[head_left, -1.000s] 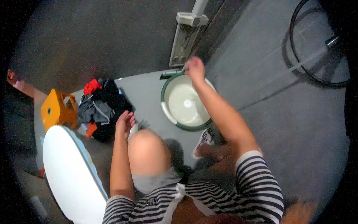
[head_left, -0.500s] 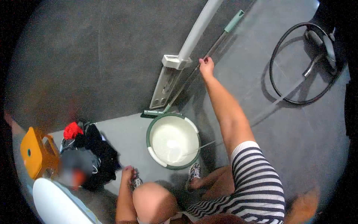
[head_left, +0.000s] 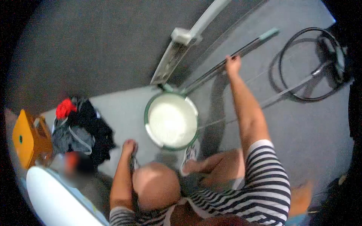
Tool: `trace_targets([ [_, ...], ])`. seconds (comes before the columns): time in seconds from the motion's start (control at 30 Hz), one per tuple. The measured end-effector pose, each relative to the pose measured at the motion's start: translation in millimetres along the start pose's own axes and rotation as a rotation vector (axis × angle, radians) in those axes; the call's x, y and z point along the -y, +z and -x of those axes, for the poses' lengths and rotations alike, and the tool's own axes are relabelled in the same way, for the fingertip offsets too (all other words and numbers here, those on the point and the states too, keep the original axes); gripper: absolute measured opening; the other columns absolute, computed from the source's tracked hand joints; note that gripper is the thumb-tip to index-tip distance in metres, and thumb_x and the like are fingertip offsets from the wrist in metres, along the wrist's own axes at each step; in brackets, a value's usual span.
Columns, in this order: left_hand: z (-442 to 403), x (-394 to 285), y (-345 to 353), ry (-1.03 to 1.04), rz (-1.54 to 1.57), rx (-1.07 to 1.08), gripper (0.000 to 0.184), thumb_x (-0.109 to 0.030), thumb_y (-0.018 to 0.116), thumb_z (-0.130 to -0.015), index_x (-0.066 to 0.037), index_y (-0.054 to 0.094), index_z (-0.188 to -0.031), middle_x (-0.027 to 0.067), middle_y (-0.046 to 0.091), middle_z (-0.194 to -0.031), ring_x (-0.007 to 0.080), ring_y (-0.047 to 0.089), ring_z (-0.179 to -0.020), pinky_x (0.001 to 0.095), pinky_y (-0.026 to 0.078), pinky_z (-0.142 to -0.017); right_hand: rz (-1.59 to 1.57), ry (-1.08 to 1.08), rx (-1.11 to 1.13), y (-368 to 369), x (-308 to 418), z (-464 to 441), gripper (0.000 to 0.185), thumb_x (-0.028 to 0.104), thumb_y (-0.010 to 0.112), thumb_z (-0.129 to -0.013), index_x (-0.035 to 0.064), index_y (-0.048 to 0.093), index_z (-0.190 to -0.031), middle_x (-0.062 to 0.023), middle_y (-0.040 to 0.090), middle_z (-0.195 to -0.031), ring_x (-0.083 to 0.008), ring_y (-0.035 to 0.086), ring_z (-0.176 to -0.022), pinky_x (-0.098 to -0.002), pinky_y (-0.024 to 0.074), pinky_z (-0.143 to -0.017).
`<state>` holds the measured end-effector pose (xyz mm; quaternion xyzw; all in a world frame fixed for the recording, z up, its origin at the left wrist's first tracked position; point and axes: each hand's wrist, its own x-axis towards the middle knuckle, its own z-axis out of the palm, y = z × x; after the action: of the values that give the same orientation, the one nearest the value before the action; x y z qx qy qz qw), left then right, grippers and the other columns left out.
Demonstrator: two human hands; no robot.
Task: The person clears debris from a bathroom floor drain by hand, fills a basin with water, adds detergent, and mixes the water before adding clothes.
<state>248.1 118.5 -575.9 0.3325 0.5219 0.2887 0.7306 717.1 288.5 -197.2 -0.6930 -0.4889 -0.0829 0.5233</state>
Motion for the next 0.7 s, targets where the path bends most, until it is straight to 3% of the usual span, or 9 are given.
trace_targets([
  [0.1,-19.4,13.1,3.3,-0.058,0.208,-0.069,0.011,-0.015,0.051,-0.083,-0.006,0.056,-0.079,0.0033,0.051,-0.061,0.0125,0.047,-0.050,0.0263,0.038,-0.043,0.385,-0.117,-0.145,-13.5,-1.5,-8.9,0.029,0.018,0.070,-0.070,-0.0011,0.053,-0.083,-0.0133,0.061,-0.075,-0.0273,0.058,-0.068,-0.0368,0.0451,-0.066],
  [0.23,-20.3,22.6,4.2,-0.130,0.115,-0.143,0.012,-0.014,0.051,-0.083,-0.003,0.057,-0.084,0.0047,0.054,-0.064,0.0146,0.050,-0.052,0.0289,0.039,-0.044,0.385,0.014,-0.217,-18.0,0.6,-10.2,0.029,0.019,0.069,-0.071,-0.0007,0.053,-0.085,-0.0132,0.061,-0.075,-0.0275,0.058,-0.069,-0.0365,0.0447,-0.067],
  [0.33,-59.6,83.1,-21.0,-0.047,-0.311,0.021,0.023,-0.021,0.048,-0.086,0.000,0.058,-0.082,0.0097,0.057,-0.068,0.0199,0.052,-0.055,0.0358,0.046,-0.051,0.247,-0.080,-0.286,-13.3,42.1,-14.0,0.024,0.017,0.066,-0.074,0.0008,0.052,-0.087,-0.0150,0.060,-0.080,-0.0284,0.057,-0.073,-0.0368,0.0441,-0.069],
  [0.37,-57.0,66.4,-23.1,0.321,-0.819,0.084,0.032,-0.026,0.046,-0.085,0.002,0.060,-0.078,0.0154,0.061,-0.073,0.0219,0.057,-0.061,0.0371,0.045,-0.055,0.283,-0.097,-0.285,-15.0,72.7,-15.5,0.022,0.016,0.064,-0.075,0.0013,0.052,-0.088,-0.0154,0.060,-0.082,-0.0287,0.057,-0.074,-0.0369,0.0440,-0.070],
  [0.4,-34.9,67.9,-38.0,0.007,-0.719,0.216,0.037,-0.031,0.048,-0.085,0.003,0.059,-0.095,0.0173,0.064,-0.086,0.0258,0.061,-0.073,0.0378,0.048,-0.064,0.242,-0.166,-0.307,-3.8,72.6,-12.3,0.022,0.015,0.062,-0.076,0.0018,0.051,-0.090,-0.0165,0.059,-0.084,-0.0308,0.057,-0.078,-0.0388,0.0439,-0.071],
  [0.5,-37.6,151.1,-55.3,-0.144,-0.700,0.096,0.062,-0.025,0.077,-0.064,0.007,0.051,-0.110,0.0217,0.061,-0.098,0.0273,0.061,-0.086,0.0344,0.050,-0.073,0.310,0.085,-0.266,13.9,92.4,-11.2,0.032,0.019,0.065,-0.074,0.0032,0.051,-0.098,-0.0192,0.060,-0.094,-0.0360,0.057,-0.090,-0.0426,0.0436,-0.077],
  [0.53,4.1,108.9,-47.2,-0.326,-0.496,0.092,0.067,-0.024,0.081,-0.058,0.006,0.051,-0.111,0.0218,0.061,-0.098,0.0269,0.060,-0.088,0.0335,0.049,-0.074,0.339,0.166,-0.245,15.5,88.3,-16.5,0.033,0.021,0.067,-0.074,0.0038,0.053,-0.099,-0.0188,0.060,-0.095,-0.0355,0.057,-0.090,-0.0430,0.0441,-0.077],
  [0.6,-70.4,228.7,-78.6,-0.071,-0.956,0.205,0.070,-0.023,0.082,-0.055,0.005,0.051,-0.111,0.0201,0.062,-0.097,0.0267,0.060,-0.087,0.0333,0.049,-0.075,0.329,0.105,-0.309,14.7,89.1,-26.1,0.033,0.021,0.067,-0.074,0.0036,0.053,-0.098,-0.0188,0.061,-0.094,-0.0355,0.058,-0.089,-0.0429,0.0444,-0.076],
  [0.7,-36.3,160.4,-66.4,-0.258,-0.673,0.202,0.068,-0.028,0.079,-0.058,0.004,0.051,-0.111,0.0175,0.062,-0.099,0.0269,0.059,-0.091,0.0335,0.046,-0.081,0.352,0.047,-0.362,-0.8,94.7,-55.1,0.032,0.023,0.066,-0.075,0.0031,0.054,-0.096,-0.0184,0.061,-0.092,-0.0358,0.059,-0.087,-0.0421,0.0448,-0.075],
])
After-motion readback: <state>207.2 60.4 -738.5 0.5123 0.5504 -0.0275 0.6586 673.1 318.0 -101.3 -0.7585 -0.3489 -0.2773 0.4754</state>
